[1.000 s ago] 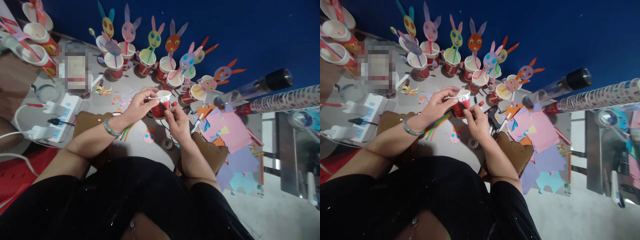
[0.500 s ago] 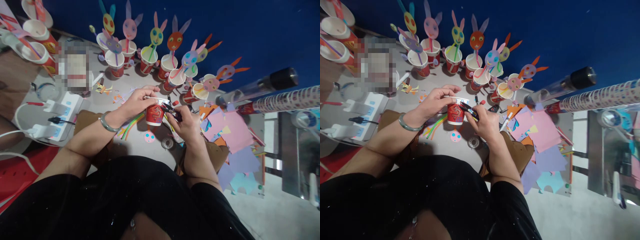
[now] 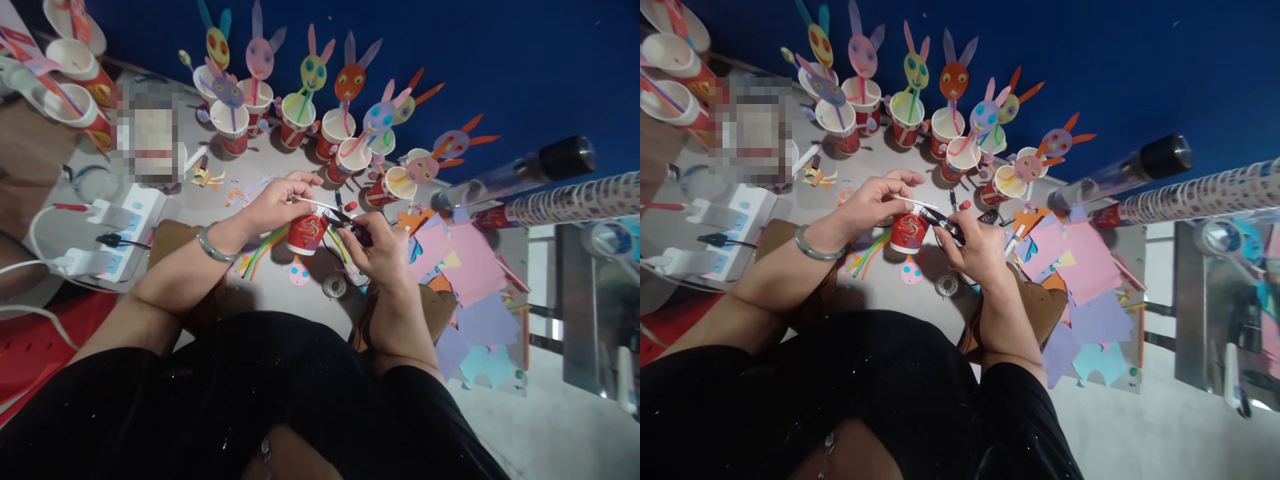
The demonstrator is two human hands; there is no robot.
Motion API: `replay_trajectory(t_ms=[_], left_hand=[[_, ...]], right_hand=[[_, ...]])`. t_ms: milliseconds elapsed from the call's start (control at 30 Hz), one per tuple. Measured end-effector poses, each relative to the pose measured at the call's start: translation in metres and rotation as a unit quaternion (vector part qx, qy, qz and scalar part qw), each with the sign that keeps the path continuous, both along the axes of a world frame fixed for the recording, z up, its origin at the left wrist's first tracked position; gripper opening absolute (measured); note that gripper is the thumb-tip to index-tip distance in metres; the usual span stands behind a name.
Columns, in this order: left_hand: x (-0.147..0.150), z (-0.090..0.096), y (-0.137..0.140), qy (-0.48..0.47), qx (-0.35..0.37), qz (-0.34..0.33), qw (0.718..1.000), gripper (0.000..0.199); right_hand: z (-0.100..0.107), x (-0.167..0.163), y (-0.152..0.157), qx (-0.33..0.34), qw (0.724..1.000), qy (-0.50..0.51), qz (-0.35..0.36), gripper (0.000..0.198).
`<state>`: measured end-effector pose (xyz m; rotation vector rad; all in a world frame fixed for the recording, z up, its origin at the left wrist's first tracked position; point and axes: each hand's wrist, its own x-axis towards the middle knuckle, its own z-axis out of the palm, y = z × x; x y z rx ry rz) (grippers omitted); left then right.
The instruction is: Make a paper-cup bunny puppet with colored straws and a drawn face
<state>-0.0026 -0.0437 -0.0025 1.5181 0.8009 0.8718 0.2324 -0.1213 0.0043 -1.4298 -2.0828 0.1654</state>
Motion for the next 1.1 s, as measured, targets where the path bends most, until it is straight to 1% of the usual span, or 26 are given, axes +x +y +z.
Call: replay_trajectory(t_ms=[133,233,367,700,833,967,1100], left_hand=[[0.0,-0.002,0.001,0.001,0.008,-0.004,1.0,0.005],[0.0,-0.002,0.0,0.001,0.004,-0.006,1.0,0.005],[0.001,-0.002,-0.001,0.008,-0.008,-0.013,1.0,0.004],[-0.001,0.009,-0.004,0.012,-0.055,-0.071,0.996,0.01],[-0.003,0.009,-0.002,-0.003,-0.072,-0.095,0.993,0.012],[-0.005,0.008,0.0,-0.004,-0.071,-0.109,0.991,0.012],[-0.006,0.01,0.0,0.003,-0.072,-0.121,0.99,0.014]], right_hand=[[-0.001,0.001,0.0,0.007,1.0,-0.004,0.003,0.025],[-0.002,0.002,0.001,0.017,1.0,-0.014,0.008,0.024],[-0.002,0.002,0.001,0.013,0.999,-0.028,0.012,0.025],[0.001,0.001,0.0,0.008,0.999,-0.043,0.02,0.031],[0.001,0.002,0.001,0.028,0.998,-0.05,0.038,0.03],[-0.001,0.004,0.003,0.026,0.996,-0.064,0.06,0.031],[-0.002,0.003,0.004,0.045,0.993,-0.079,0.078,0.03]])
